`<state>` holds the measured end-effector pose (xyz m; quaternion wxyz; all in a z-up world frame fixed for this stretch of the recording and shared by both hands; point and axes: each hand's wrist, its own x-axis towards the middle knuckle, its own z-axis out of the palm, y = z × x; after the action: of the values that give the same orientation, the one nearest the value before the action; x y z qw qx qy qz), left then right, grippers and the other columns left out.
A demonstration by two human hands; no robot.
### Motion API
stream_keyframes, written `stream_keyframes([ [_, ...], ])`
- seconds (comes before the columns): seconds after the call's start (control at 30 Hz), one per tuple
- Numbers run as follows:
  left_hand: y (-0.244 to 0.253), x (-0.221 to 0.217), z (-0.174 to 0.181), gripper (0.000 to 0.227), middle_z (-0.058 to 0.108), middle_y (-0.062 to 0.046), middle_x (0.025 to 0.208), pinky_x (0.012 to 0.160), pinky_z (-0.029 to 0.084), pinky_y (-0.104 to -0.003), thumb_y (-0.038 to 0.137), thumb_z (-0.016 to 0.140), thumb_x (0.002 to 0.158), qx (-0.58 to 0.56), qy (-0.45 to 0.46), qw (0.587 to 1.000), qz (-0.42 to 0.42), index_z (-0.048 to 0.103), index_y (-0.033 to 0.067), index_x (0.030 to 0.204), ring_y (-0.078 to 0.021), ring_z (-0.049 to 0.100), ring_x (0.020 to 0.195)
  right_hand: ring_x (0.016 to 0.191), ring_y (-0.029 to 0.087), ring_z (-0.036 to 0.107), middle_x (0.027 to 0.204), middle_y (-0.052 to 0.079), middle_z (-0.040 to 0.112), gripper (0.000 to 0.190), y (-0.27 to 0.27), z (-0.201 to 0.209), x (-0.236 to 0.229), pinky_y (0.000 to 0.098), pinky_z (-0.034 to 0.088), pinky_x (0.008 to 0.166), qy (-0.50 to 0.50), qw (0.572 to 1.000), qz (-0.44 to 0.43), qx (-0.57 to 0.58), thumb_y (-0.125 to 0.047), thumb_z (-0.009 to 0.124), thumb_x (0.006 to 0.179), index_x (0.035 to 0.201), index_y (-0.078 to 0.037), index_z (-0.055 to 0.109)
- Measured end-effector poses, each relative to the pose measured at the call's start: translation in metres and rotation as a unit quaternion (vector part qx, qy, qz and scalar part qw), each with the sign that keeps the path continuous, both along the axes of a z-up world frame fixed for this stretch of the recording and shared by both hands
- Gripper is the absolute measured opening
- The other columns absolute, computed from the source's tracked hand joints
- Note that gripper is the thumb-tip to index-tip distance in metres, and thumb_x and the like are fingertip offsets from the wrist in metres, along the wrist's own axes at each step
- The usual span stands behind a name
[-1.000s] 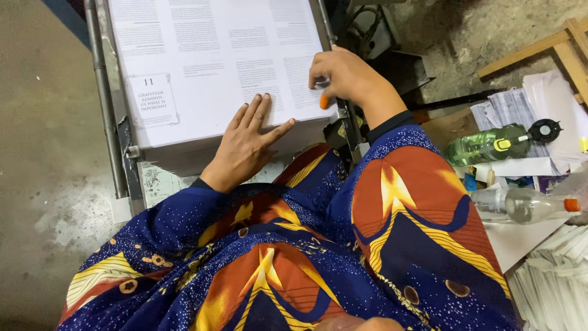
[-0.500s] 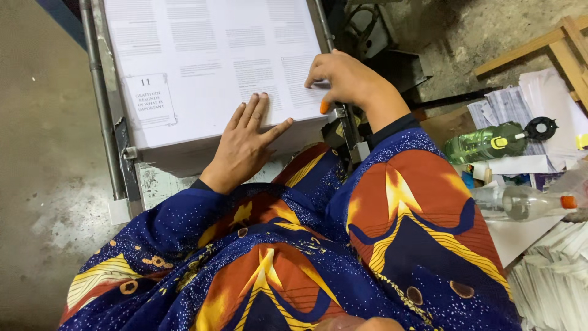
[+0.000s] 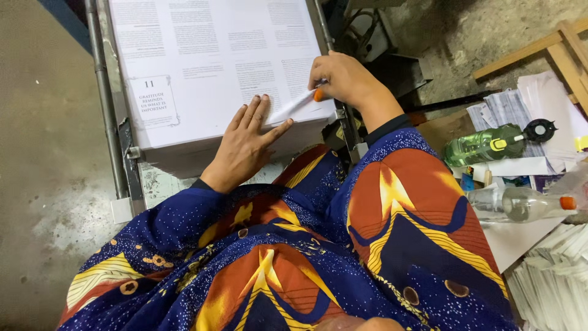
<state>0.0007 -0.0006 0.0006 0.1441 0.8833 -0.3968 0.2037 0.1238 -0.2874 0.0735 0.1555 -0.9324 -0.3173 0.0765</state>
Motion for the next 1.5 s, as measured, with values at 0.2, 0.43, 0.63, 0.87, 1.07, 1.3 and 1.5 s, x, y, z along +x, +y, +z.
stream_keyframes([
  [0.2,-0.004,-0.003,0.000,0.074,0.026,-0.035,0.164,0.126,0.023,-0.056,0.026,0.073,0.092,-0.002,0.019,1.000,0.020,0.045,0.0302,0.160,-0.0504,0.024,0.155,0.104,0.027,0.060,0.112,0.001,0.064,0.063,-0.004,0.005,0.000,0.0551,0.023,0.123,0.053,0.997,0.018,-0.059,-0.025,0.099,0.056,0.115,-0.018,0.078],
  [0.43,-0.001,-0.002,-0.001,0.064,0.028,-0.035,0.164,0.124,0.029,-0.052,0.017,0.059,0.104,0.006,0.007,1.000,0.010,0.038,0.0303,0.163,-0.0476,0.028,0.155,0.092,0.025,0.054,0.098,0.000,0.061,0.060,-0.003,-0.002,0.010,0.0407,0.044,0.074,0.039,0.997,0.016,-0.060,-0.023,0.103,0.047,0.101,-0.018,0.076],
  [0.63,-0.001,0.000,-0.002,0.075,0.031,-0.035,0.163,0.123,0.031,-0.052,0.017,0.065,0.092,0.010,-0.001,1.000,0.012,0.040,0.0305,0.162,-0.0483,0.031,0.154,0.082,0.022,0.062,0.092,-0.003,0.067,0.024,-0.008,-0.014,0.015,0.0506,0.034,0.110,-0.026,0.999,0.043,-0.002,-0.017,0.092,0.067,0.085,-0.019,0.077],
  [0.87,-0.004,-0.003,0.000,0.067,0.023,-0.036,0.164,0.127,0.021,-0.057,0.019,0.067,0.100,-0.004,0.012,1.000,0.015,0.043,0.0280,0.162,-0.0508,0.021,0.155,0.099,0.025,0.062,0.109,0.000,0.067,0.043,-0.001,0.010,-0.001,0.0471,0.033,0.112,0.039,0.998,0.013,-0.054,-0.021,0.096,0.064,0.103,-0.017,0.079],
  [1.07,-0.004,-0.001,-0.004,0.066,0.032,-0.035,0.162,0.121,0.032,-0.052,0.019,0.065,0.098,0.002,0.002,1.000,0.021,0.045,0.0304,0.159,-0.0482,0.032,0.153,0.102,0.026,0.052,0.105,0.000,0.060,0.063,0.001,0.007,0.002,0.0411,0.042,0.087,0.042,0.996,0.009,-0.079,-0.026,0.101,0.049,0.107,-0.022,0.076],
  [1.3,-0.002,-0.002,-0.003,0.070,0.029,-0.035,0.164,0.122,0.032,-0.054,0.010,0.057,0.101,-0.001,0.015,1.000,0.010,0.036,0.0309,0.164,-0.0498,0.029,0.154,0.083,0.023,0.063,0.092,-0.001,0.065,0.029,-0.003,-0.004,0.010,0.0534,0.029,0.119,0.014,0.999,0.028,-0.009,-0.019,0.096,0.064,0.087,-0.016,0.078],
  [1.5,-0.005,-0.005,0.003,0.070,0.021,-0.036,0.165,0.127,0.024,-0.058,0.020,0.071,0.097,-0.019,0.015,1.000,0.017,0.043,0.0291,0.161,-0.0523,0.020,0.155,0.094,0.025,0.065,0.106,0.000,0.065,0.037,-0.001,0.009,0.000,0.0538,0.023,0.122,0.057,0.997,-0.003,-0.046,-0.022,0.095,0.068,0.101,-0.016,0.079],
])
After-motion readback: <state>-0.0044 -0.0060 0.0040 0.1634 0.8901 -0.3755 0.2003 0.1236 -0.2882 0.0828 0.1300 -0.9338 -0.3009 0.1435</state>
